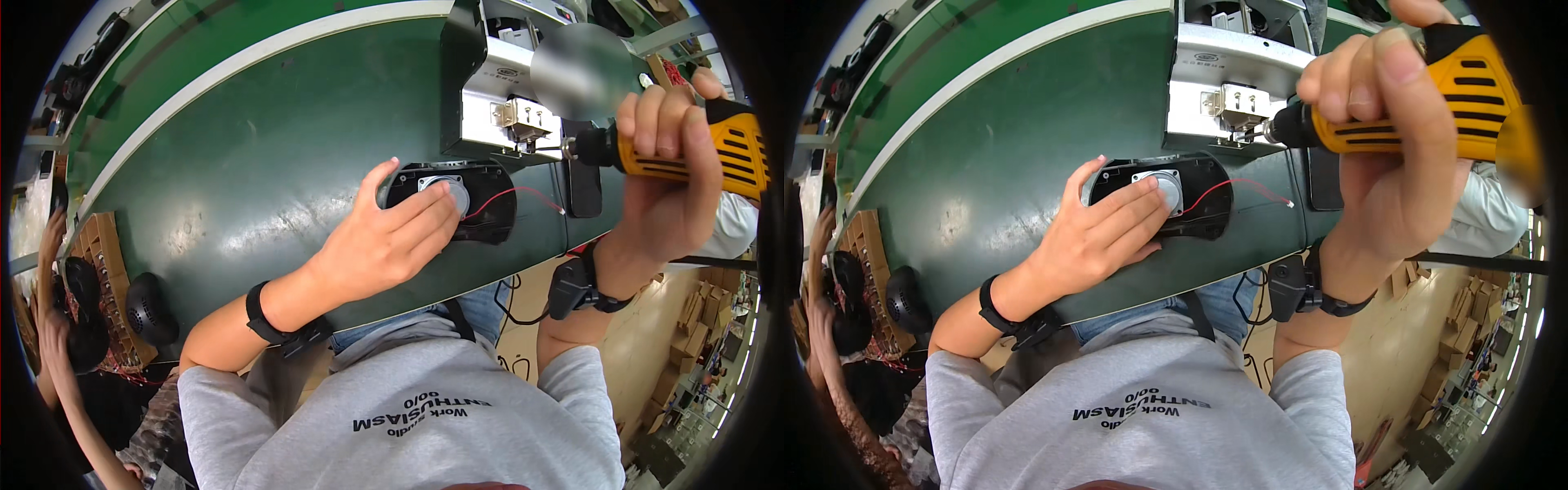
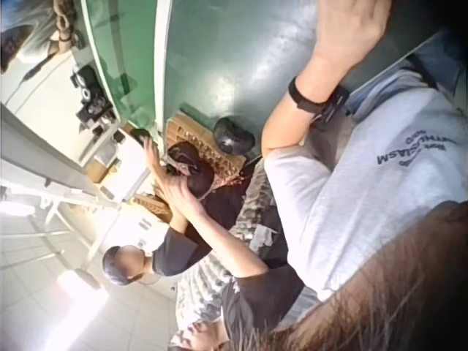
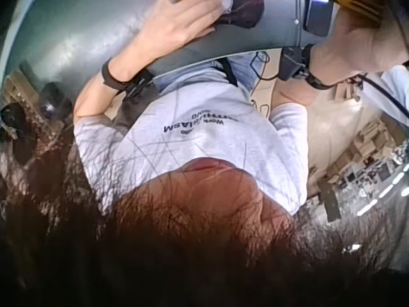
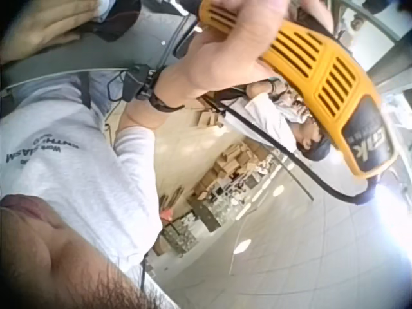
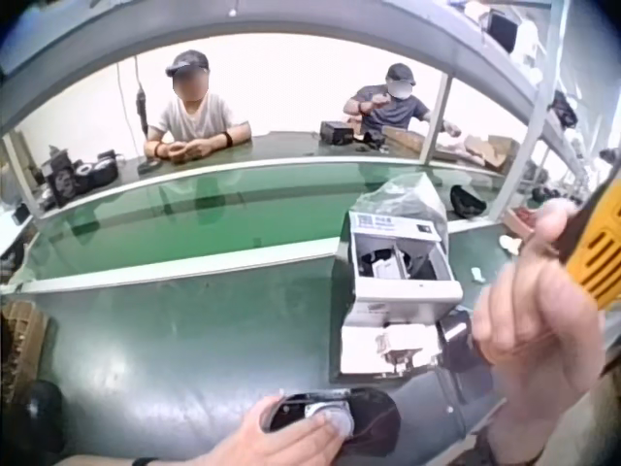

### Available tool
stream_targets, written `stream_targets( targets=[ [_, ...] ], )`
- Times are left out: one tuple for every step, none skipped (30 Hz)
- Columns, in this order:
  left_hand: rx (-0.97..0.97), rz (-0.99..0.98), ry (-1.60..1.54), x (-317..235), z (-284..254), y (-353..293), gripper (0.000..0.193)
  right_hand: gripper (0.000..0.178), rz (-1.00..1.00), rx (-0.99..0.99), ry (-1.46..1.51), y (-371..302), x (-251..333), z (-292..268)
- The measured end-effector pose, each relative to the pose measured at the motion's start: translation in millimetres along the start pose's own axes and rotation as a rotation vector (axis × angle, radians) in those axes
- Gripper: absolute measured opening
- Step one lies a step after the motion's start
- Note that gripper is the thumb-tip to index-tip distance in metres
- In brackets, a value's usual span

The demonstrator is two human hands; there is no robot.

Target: Assembling components into plastic electronic housings using a heat gun and hand tools on a factory production line.

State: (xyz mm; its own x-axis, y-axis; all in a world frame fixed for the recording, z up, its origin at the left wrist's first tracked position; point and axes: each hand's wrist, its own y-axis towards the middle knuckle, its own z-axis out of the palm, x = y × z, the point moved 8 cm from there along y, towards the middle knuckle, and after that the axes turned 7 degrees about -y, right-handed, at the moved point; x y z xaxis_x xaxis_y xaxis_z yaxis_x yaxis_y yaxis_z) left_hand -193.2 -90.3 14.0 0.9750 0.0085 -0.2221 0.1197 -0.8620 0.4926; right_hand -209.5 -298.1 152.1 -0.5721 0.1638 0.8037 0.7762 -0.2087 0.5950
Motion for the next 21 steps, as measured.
stream_targets(
  targets=[
    [-0.015, -0.007, -0.012, 1.0, -1.9, 1.6, 0.039, 0.038, 0.003, 0.001, -0.001, 2.1, 0.8, -0.7],
    [-0.031, -0.016, -0.023, 1.7, -2.1, 1.5, 0.039, 0.036, 0.026, 0.016, 0.028, 2.2, -1.3, -0.7],
    [-0.033, -0.019, -0.025, 1.8, -1.1, 1.1, 0.039, 0.034, 0.049, 0.03, 0.058, 3.1, -3.4, 1.5],
    [-0.041, -0.012, -0.02, 1.1, -0.5, 0.6, 0.039, 0.03, 0.035, -0.004, 0.05, 3.4, -4.9, 2.9],
    [-0.05, -0.004, -0.018, -0.2, -0.2, 0.8, 0.038, 0.03, 0.039, -0.001, 0.048, 4.8, -7.3, 5.6],
    [-0.053, -0.006, -0.022, -0.1, 0.4, 1.1, 0.038, 0.03, 0.008, -0.028, 0.01, 6.6, -7.5, 4.9],
    [-0.054, 0.001, -0.027, -0.5, 0.9, 1.4, 0.038, 0.029, -0.023, -0.055, -0.028, 7.7, -6.8, 4.4],
    [-0.055, 0.005, -0.027, -0.4, 0.6, 1.3, 0.037, 0.025, -0.021, -0.094, -0.025, 10.0, -8.1, 4.6],
    [-0.057, 0.0, -0.027, -0.1, 0.7, 1.2, 0.037, 0.025, -0.018, -0.088, -0.023, 11.6, -9.7, 6.1],
    [-0.064, -0.006, -0.04, 0.1, 0.5, 1.1, 0.037, 0.023, -0.019, -0.077, -0.022, 13.0, -11.1, 7.7],
    [-0.071, -0.009, -0.055, 0.5, 0.2, 1.2, 0.036, 0.021, -0.019, -0.068, -0.023, 13.8, -11.8, 9.3],
    [-0.072, -0.011, -0.056, 0.4, 0.5, 1.4, 0.036, 0.021, -0.018, -0.066, -0.023, 14.2, -12.7, 10.8],
    [-0.086, -0.017, -0.059, 0.3, 0.1, 1.8, 0.035, 0.02, -0.011, -0.079, -0.057, 14.2, -14.1, 11.0],
    [-0.101, -0.022, -0.062, 0.2, 0.3, 1.8, 0.035, 0.019, -0.004, -0.091, -0.09, 14.1, -15.5, 10.7],
    [-0.102, -0.026, -0.064, 0.6, 1.0, 1.9, 0.035, 0.019, -0.001, -0.088, -0.091, 14.2, -16.0, 11.2],
    [-0.112, -0.018, -0.062, 0.4, 0.5, 2.3, 0.034, 0.019, 0.01, -0.095, -0.081, 14.2, -16.6, 10.9],
    [-0.121, -0.012, -0.061, -0.3, -0.2, 2.5, 0.033, 0.019, 0.024, -0.102, -0.07, 13.8, -17.0, 10.5],
    [-0.122, -0.018, -0.064, -0.3, -0.6, 2.9, 0.033, 0.019, 0.029, -0.099, -0.07, 13.2, -16.9, 10.8],
    [-0.115, -0.02, -0.064, -0.6, -0.7, 3.4, 0.032, 0.02, 0.05, -0.105, -0.053, 12.2, -18.0, 10.1],
    [-0.108, -0.021, -0.062, -0.3, -0.9, 4.2, 0.031, 0.021, 0.07, -0.111, -0.036, 12.1, -19.5, 9.8],
    [-0.109, -0.026, -0.063, 0.1, -0.7, 4.7, 0.031, 0.021, 0.073, -0.108, -0.034, 10.9, -21.3, 10.5]
  ],
)
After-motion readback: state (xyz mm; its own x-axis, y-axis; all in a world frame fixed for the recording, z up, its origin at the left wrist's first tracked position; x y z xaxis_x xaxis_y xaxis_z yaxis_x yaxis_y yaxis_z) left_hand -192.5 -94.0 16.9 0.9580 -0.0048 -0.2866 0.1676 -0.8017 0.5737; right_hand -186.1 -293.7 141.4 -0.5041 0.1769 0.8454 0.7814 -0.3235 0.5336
